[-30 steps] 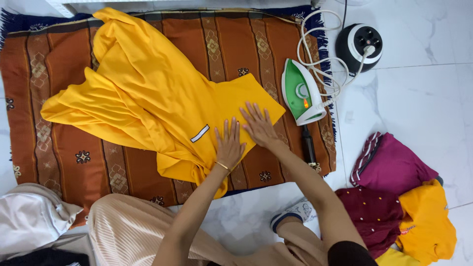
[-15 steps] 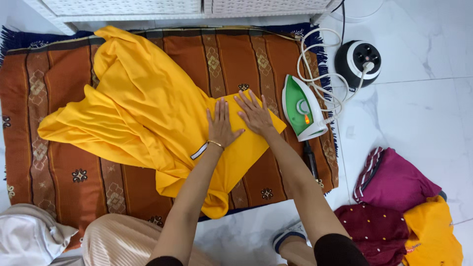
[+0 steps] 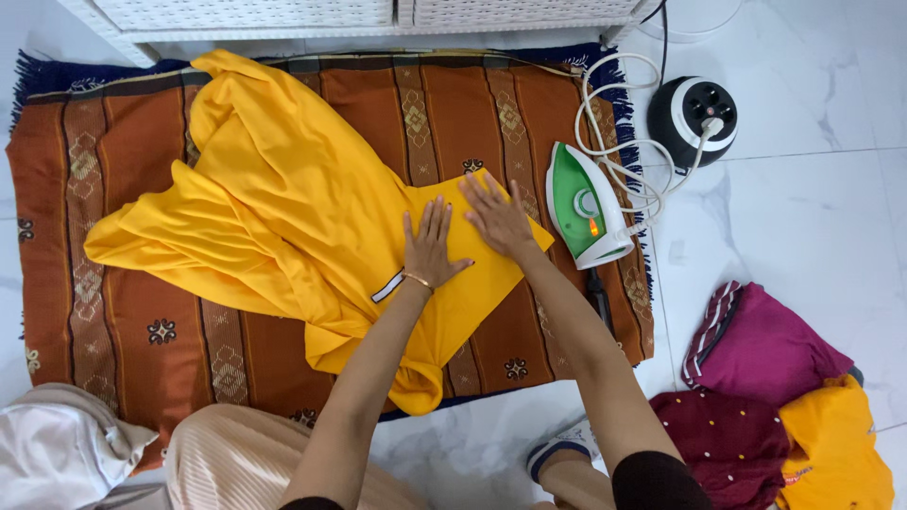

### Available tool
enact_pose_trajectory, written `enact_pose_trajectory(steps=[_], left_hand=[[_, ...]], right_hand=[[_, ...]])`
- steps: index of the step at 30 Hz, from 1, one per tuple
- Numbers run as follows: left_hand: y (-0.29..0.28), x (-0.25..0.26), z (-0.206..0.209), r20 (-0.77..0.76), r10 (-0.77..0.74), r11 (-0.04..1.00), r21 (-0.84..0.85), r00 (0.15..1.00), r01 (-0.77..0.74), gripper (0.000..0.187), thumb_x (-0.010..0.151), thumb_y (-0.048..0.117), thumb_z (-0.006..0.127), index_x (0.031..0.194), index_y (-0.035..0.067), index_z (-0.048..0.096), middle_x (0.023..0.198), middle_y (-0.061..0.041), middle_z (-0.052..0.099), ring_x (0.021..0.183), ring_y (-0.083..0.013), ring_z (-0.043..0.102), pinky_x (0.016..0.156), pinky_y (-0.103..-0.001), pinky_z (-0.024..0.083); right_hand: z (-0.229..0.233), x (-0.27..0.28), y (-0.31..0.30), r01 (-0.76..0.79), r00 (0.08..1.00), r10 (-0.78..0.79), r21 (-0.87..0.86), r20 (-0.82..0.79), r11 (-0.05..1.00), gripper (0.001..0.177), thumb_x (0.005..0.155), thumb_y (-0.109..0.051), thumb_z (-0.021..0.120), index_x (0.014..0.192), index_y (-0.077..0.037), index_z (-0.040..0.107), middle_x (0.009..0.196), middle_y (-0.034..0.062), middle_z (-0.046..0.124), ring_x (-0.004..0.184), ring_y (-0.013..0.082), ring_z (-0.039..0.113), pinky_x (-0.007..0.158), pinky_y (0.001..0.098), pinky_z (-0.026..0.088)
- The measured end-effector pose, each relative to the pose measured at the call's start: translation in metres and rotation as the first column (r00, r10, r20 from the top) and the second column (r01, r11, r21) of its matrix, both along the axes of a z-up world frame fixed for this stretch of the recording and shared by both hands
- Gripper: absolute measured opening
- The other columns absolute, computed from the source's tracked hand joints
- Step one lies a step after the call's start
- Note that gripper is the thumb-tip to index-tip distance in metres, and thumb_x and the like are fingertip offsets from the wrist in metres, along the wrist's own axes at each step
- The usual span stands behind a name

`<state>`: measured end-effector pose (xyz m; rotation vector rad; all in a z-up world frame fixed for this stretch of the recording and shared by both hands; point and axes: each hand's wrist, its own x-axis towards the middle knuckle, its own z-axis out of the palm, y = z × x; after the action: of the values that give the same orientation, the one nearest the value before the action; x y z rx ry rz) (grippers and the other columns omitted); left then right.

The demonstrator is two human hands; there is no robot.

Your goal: The person irons a yellow t-shirt on a patterned mat on the floor. They use a green and white steam iron to smooth the fabric, repeatedly adjusting the shirt's position and folding it after ironing.

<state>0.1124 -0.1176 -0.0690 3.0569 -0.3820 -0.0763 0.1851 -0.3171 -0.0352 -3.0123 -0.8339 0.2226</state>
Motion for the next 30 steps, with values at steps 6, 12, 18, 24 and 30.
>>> enact_pose_trajectory(steps=[6,12,18,24,30], left_hand=[[-0.009,0.002,0.024,-0.144,0.052,0.988,0.149,0.988,-0.03,0.146,0.079,0.102,0.053,0.179,0.003,0.011,0.188,-0.016,0.001,0.173,-0.0332,-0.002,0.127,-0.077,-0.002],[-0.009,-0.001,0.016,-0.145,0.068,0.988,0.146,0.987,-0.047,0.148,0.078,0.103,0.052,0.18,0.004,0.011,0.189,-0.016,-0.001,0.172,-0.0342,-0.005,0.128,-0.078,-0.002],[-0.011,0.002,0.019,-0.172,0.085,0.98,0.195,0.981,-0.051,0.153,0.075,0.103,0.054,0.178,0.0,0.008,0.188,-0.018,-0.004,0.172,-0.0342,-0.009,0.126,-0.077,-0.003],[-0.007,-0.01,0.033,-0.229,0.128,0.989,0.101,0.965,-0.107,0.149,0.081,0.099,0.054,0.176,-0.004,0.005,0.187,-0.023,-0.003,0.171,-0.0373,-0.009,0.128,-0.074,-0.003],[0.026,-0.082,0.02,-0.153,0.114,0.975,-0.172,0.982,-0.14,0.126,0.097,0.083,0.05,0.176,-0.005,0.006,0.187,-0.021,0.003,0.174,-0.0325,0.0,0.135,-0.064,0.003]], right_hand=[[-0.01,-0.014,0.005,-0.068,0.997,0.061,0.153,0.045,0.986,0.067,0.119,-0.047,0.026,0.181,-0.024,0.016,0.188,-0.0034,0.014,0.172,0.0254,0.014,0.137,0.0659,0.007],[-0.018,-0.012,0.001,0.145,0.989,-0.147,0.063,0.03,0.987,0.066,0.12,-0.047,0.029,0.18,-0.022,0.016,0.188,-0.0037,0.014,0.172,0.0239,0.016,0.134,0.0688,0.008],[-0.019,-0.02,0.027,0.011,1.0,-0.008,0.15,-0.021,0.989,0.066,0.118,-0.05,0.032,0.18,-0.028,0.018,0.188,-0.007,0.016,0.172,0.0246,0.017,0.136,0.0674,0.011],[0.008,0.0,0.004,0.207,0.958,-0.213,0.054,0.189,0.977,0.065,0.121,-0.045,0.034,0.181,-0.023,0.021,0.188,-0.0027,0.017,0.173,0.0244,0.018,0.135,0.0672,0.01],[0.08,0.001,-0.102,0.718,0.613,-0.789,0.45,-0.046,0.531,0.052,0.121,-0.023,0.05,0.167,0.001,0.049,0.168,0.0265,0.051,0.153,0.0447,0.048,0.128,0.0562,0.042]])
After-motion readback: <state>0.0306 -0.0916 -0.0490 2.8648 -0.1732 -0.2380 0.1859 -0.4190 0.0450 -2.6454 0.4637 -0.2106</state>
